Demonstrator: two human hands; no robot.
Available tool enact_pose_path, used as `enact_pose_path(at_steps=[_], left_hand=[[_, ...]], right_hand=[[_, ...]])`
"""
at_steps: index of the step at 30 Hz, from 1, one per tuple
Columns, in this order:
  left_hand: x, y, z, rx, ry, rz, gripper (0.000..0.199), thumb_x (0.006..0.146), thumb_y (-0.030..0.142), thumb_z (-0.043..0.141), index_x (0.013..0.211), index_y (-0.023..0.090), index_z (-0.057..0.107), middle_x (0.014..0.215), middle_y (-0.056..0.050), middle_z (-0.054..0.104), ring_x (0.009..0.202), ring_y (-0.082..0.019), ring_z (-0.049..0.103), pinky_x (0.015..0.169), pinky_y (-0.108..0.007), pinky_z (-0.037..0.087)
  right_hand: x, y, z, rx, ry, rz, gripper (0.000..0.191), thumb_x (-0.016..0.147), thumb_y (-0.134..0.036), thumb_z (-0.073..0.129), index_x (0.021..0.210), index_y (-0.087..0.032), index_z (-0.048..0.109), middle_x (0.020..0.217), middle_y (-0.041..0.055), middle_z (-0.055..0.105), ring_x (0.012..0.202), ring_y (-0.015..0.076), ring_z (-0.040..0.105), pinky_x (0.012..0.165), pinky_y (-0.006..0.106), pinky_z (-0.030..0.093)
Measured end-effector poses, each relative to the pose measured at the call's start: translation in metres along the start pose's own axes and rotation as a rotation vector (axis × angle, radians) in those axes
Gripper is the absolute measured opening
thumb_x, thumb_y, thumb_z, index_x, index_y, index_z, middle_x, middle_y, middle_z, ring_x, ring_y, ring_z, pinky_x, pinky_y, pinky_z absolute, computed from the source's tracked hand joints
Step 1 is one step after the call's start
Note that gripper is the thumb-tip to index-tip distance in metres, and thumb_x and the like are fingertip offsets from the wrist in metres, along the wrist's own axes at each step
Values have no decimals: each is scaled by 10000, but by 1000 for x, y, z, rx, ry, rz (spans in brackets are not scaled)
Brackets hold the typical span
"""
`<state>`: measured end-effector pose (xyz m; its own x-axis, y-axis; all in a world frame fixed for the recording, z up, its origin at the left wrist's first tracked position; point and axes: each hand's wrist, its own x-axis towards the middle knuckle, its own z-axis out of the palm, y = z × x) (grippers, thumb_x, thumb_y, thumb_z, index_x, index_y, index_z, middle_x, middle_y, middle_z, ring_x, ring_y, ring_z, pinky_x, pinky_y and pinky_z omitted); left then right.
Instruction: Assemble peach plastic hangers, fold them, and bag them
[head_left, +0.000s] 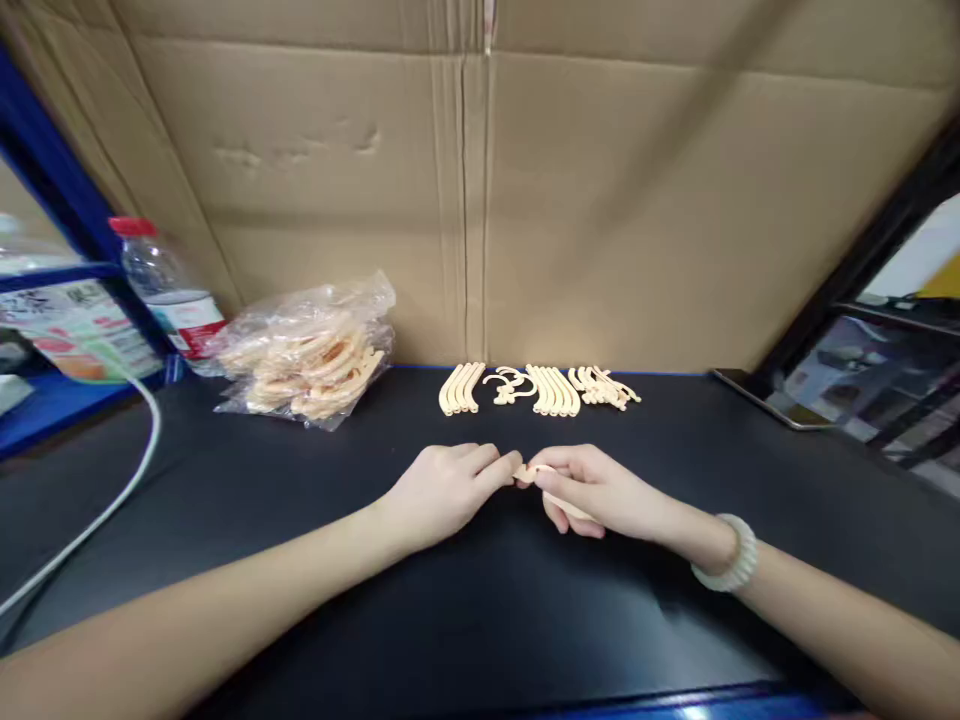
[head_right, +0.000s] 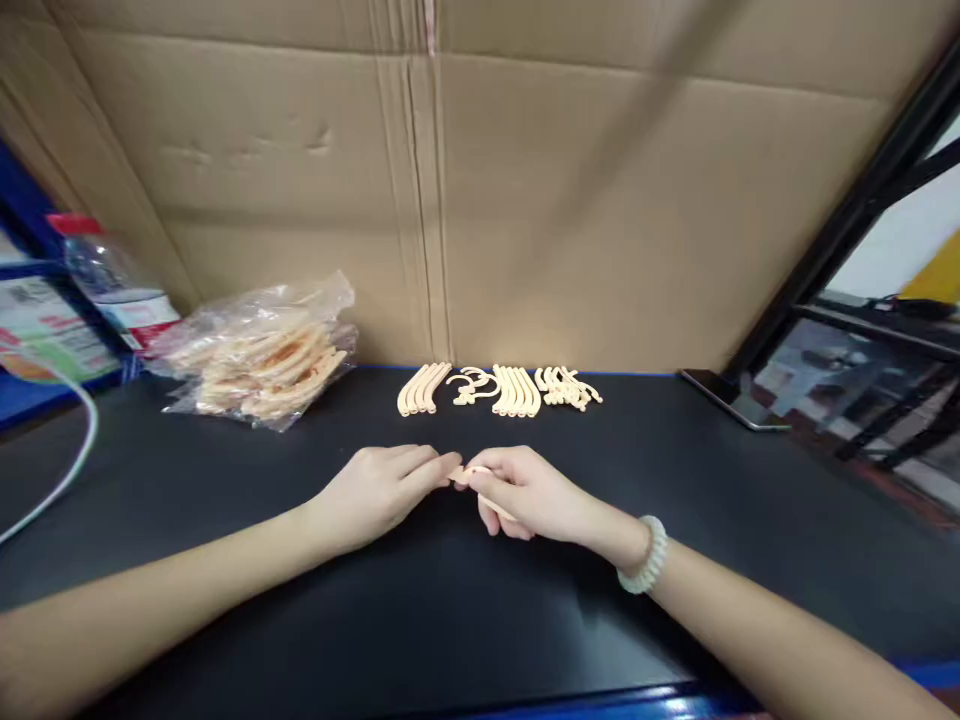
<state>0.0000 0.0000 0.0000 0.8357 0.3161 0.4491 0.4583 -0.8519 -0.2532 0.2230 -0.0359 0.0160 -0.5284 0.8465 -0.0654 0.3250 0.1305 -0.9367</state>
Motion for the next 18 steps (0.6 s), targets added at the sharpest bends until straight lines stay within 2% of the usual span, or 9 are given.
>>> enact_pose_path(at_steps=[5,11,18], left_hand=[[4,-2,-4,41,-20,77,194,990,137,349,1097,122,510,818,-34,647,661,-162,645,520,-251,490],[5,0,-6,26,-61,80,204,998,152,335,1005,130,537,748,-18,616,596,-156,625,489,-247,470],[7,2,-6,21,-71,7,223,1005,206,343,925,139,540,748,-26,615,572,-161,630,457,-234,432]], right_hand=[[-1,-2,-2,6,-30,35,340,950,-446,459,907,-138,598,513,-39,571,318,39,405,316,140,266],[1,1,-2,49,-60,74,340,926,-459,490,891,-141,607,476,-42,575,290,50,421,297,143,257],[-2,-2,5,-24,78,21,274,932,-385,495,782,-164,557,453,-58,545,301,44,418,336,141,284]])
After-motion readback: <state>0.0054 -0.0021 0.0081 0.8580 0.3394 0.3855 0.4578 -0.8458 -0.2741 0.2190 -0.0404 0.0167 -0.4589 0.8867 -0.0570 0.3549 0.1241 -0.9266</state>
